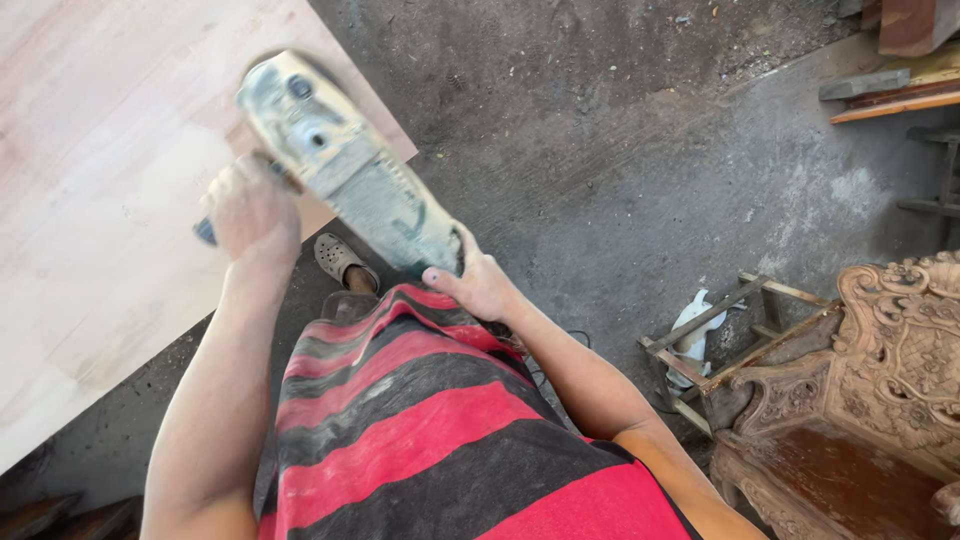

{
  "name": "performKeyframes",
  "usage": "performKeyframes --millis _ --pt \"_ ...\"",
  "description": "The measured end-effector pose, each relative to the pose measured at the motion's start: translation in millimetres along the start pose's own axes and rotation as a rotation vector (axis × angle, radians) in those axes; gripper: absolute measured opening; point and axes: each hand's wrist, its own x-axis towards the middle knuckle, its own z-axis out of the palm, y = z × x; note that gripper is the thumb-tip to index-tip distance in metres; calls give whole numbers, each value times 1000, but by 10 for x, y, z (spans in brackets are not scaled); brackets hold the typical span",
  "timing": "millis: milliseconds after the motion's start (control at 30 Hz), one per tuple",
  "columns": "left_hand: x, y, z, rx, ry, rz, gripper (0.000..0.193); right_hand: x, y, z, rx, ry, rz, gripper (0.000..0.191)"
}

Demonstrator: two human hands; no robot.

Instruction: The person picks up an electric orbital sander and sands the surface of a large wooden board laid on the ground, moving the sander back and forth across the board and repositioning around it to cover different areas.

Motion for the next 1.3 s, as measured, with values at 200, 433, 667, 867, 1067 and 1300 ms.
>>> performKeyframes --millis 200,433,667,867,1067,1300 --pt "341 358 85 114 85 40 9 -12 82 -138 -169 155 -214 95" --pt "-246 22 66 69 -38 -100 12 -27 30 4 -53 -69 153 109" --pt "-277 -152 67 78 -54 -141 21 104 92 -51 -40 -90 -13 109" --pt "20 275 295 48 27 -101 10 8 273 -234 48 -29 30 90" --pt "-422 366 395 51 -13 -143 12 -173 270 -228 101 -118 109 76" --pt "-900 -726 362 -43 99 -305 12 296 -90 291 -354 -199 -359 98"
